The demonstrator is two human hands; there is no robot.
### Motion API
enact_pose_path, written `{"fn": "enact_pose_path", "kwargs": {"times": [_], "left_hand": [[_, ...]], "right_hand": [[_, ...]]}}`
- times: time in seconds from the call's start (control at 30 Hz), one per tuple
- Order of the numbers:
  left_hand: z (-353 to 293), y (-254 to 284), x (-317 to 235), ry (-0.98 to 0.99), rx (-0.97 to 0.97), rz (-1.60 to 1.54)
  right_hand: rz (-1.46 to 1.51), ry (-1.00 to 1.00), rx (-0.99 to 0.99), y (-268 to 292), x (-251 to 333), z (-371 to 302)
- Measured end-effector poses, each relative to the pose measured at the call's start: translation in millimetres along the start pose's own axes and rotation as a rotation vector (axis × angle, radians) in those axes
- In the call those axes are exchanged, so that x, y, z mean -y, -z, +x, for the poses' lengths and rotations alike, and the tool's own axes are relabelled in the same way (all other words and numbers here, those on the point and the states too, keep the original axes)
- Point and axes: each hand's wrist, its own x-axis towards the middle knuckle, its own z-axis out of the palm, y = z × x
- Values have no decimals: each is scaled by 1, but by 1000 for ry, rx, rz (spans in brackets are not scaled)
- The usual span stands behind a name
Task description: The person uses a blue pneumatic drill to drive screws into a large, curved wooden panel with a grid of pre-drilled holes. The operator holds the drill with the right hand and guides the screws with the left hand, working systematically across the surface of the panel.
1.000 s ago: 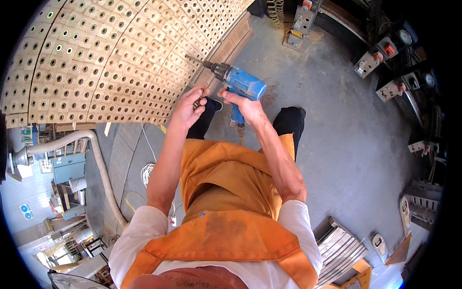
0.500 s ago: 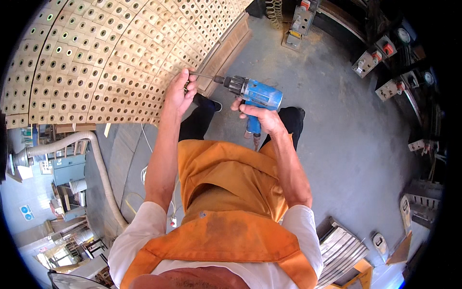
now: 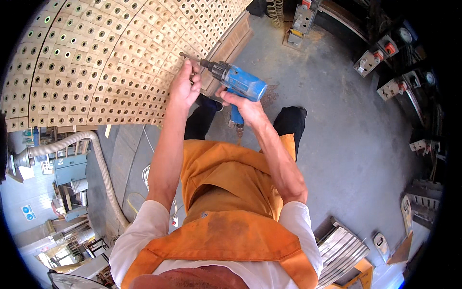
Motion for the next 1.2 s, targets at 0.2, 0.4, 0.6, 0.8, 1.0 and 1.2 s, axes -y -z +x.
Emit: {"fn": "enact_pose_path", "kwargs": {"times": [0.2, 0.4, 0.6, 0.8, 1.0, 1.2], "left_hand": [[-34, 20, 37, 187, 9, 130], [-43, 36, 32, 134, 55, 85], [-25, 30, -14, 9, 163, -192], [-27, 9, -14, 4, 108, 134], [-13, -12, -26, -11, 51, 288], [-2, -17, -30, -73, 109, 9]], "right_hand": [[-137, -2, 41, 8, -2, 6], [-72, -21, 24, 8, -1, 4], [-77, -82, 120, 33, 8, -29], [-28, -121, 135, 57, 1, -32], [-153, -82, 74, 39, 2, -34], [24, 0, 67, 9, 1, -8]]}}
